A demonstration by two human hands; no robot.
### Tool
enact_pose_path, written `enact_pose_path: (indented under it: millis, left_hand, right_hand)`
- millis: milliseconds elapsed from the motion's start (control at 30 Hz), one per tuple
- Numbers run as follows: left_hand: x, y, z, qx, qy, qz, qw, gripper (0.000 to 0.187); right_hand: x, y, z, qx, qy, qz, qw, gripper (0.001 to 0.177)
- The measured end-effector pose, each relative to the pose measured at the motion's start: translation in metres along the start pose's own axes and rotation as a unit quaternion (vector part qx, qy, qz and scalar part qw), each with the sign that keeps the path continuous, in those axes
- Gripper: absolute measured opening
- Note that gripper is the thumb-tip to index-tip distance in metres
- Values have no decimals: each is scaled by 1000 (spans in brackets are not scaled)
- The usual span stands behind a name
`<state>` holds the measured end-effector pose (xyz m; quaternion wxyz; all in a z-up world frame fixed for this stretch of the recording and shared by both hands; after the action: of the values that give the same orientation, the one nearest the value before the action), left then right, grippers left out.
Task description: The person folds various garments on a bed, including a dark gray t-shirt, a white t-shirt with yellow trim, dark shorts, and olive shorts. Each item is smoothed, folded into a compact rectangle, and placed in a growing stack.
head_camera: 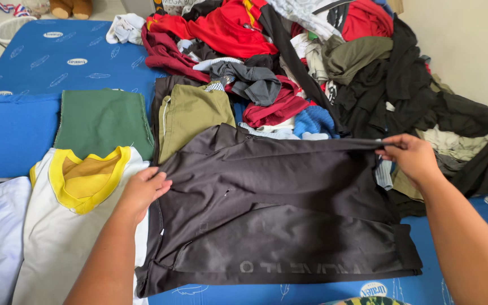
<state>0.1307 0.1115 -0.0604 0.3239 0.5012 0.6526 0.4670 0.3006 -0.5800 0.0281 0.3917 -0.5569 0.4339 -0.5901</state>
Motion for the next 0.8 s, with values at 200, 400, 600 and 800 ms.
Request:
enact_pose_path:
  millis: [200, 400, 600, 800]
  left_hand:
    - [27, -42, -6, 25, -42, 113, 992, 64]
    - [21, -41, -13, -93, -48, 442, 891, 42]
    - [-11, 0, -50, -55, 37, 624, 779, 47]
    - [-14, 27, -63, -171, 150, 619, 752, 20]
  right_hand:
    - [45, 43, -83, -31, -31, -68, 997, 27]
    - [16, 74, -144, -16, -90, -297, 950, 27]
    - [-2, 41, -147, -104, 50, -444, 889, 34]
    - [-20, 2, -102, 75, 75, -369, 923, 40]
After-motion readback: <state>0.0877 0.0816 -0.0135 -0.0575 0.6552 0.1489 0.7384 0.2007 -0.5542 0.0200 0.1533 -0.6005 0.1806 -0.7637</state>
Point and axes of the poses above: each hand's wrist, its own z-axis towards the middle knuckle, its own x-axis out of the back of the hand, y = z × x, the point moved 5 cm from there along z, towards the middle knuckle, and after that the axes turned 6 degrees about z, right-handed, at the moved point
